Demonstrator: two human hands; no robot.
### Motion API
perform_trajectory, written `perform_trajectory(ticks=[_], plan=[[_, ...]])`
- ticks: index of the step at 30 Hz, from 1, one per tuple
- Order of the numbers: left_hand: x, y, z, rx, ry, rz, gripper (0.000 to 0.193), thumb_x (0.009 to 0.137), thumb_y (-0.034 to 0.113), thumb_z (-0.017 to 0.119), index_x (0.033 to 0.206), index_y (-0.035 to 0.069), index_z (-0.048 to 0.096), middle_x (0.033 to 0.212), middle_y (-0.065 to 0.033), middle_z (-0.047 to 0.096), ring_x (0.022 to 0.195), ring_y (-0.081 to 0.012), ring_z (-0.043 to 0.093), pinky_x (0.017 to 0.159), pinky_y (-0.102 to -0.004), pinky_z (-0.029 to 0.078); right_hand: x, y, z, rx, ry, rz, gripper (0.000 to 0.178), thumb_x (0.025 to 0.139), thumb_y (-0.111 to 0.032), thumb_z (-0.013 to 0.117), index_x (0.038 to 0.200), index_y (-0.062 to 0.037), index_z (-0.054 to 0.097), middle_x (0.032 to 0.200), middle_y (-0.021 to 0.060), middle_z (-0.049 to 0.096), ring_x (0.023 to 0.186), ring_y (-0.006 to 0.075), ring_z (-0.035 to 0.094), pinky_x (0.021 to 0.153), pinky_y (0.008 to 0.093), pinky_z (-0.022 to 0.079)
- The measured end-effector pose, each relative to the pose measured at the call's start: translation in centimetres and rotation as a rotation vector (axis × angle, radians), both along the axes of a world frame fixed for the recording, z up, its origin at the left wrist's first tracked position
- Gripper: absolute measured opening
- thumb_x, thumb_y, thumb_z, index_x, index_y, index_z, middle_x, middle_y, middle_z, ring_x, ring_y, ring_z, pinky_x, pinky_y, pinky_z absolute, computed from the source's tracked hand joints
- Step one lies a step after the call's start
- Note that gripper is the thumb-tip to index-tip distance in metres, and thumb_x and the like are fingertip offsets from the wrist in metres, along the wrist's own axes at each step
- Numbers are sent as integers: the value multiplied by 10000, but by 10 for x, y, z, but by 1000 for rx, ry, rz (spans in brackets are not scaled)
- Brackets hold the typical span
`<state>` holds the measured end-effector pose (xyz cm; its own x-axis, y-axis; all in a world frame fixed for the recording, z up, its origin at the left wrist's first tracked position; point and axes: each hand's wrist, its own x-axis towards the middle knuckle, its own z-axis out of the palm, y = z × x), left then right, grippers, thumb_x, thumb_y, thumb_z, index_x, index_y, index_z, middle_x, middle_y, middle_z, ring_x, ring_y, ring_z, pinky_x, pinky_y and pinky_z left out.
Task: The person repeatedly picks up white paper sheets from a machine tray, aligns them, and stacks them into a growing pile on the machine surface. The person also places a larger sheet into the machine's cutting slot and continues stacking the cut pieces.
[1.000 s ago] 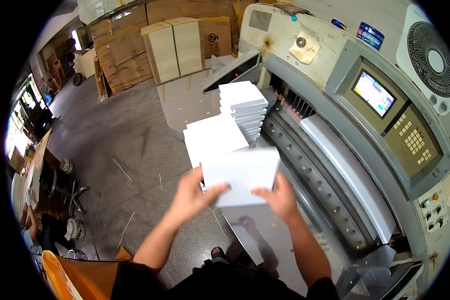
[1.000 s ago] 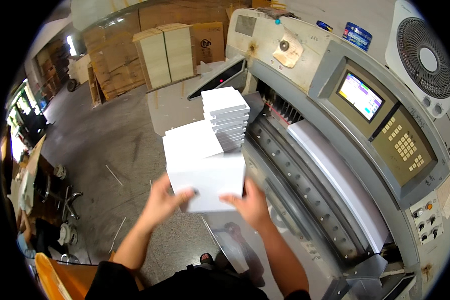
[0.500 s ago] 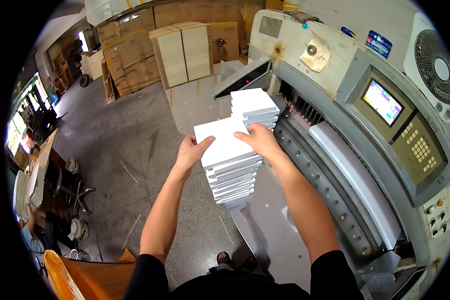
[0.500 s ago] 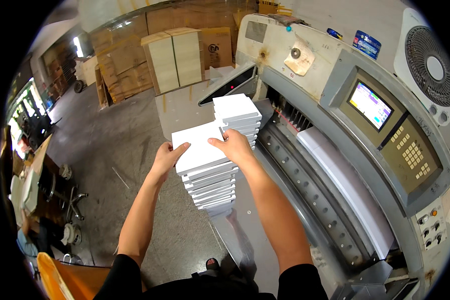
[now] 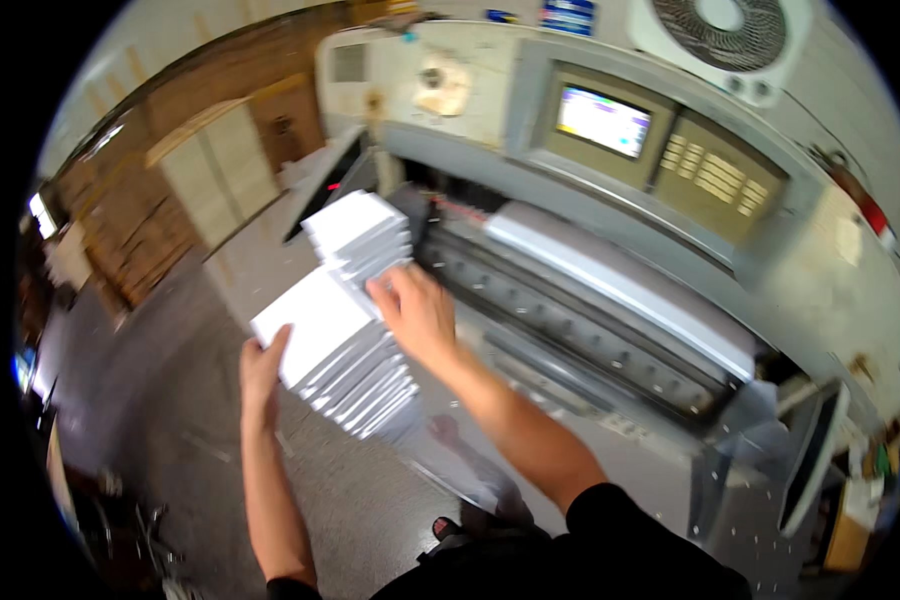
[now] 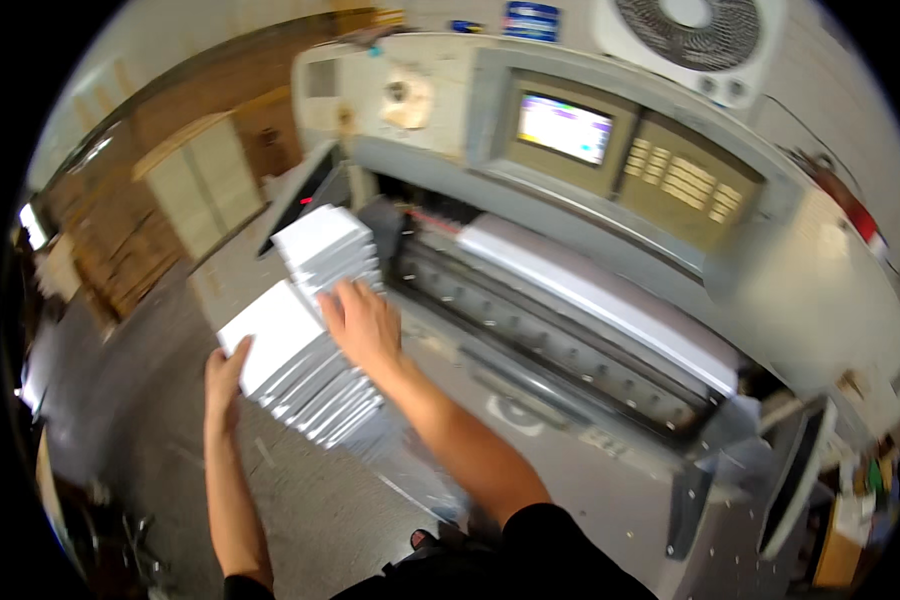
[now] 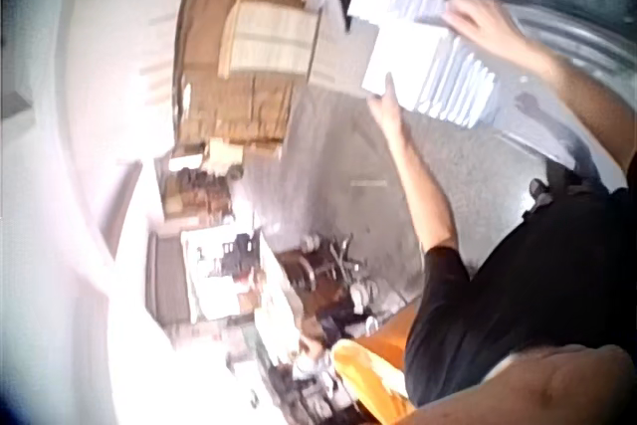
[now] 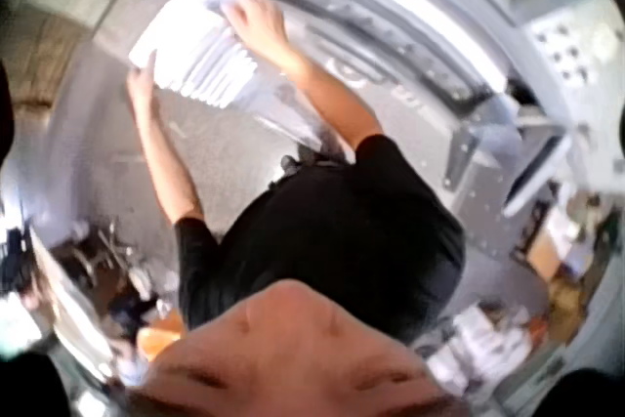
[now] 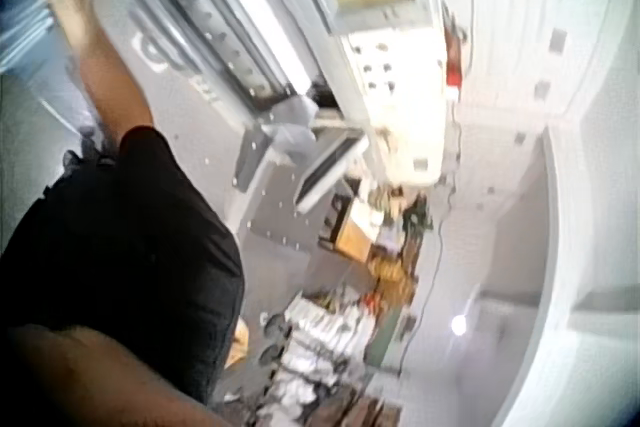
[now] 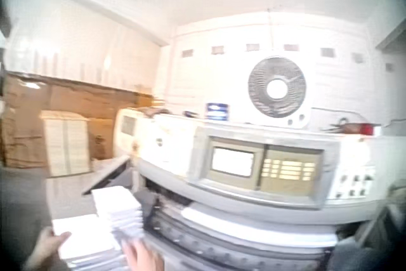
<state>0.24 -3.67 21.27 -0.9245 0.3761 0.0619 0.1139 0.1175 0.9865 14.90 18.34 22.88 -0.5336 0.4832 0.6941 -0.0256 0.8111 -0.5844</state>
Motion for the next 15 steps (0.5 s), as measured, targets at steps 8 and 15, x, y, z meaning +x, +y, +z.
perform_trajectory(ticks=[8,15], plan=[[-34,-36,-45,238,-27,109,347,983,358,592,1108,41,662,765,48,530,651,-52,450,591,-214,355,337,-48,-242,-682,-430,-506,220,907,-274,612,855,-66,664,797,167,641,761,366,634,676,441,504],[101,-61,-188,74,218,473,210,1010,247,534,1046,63,629,761,50,463,641,-48,382,554,-233,304,562,-55,-243,-672,-339,-1154,191,911,-204,625,881,-24,680,814,174,672,721,352,655,659,412,524]])
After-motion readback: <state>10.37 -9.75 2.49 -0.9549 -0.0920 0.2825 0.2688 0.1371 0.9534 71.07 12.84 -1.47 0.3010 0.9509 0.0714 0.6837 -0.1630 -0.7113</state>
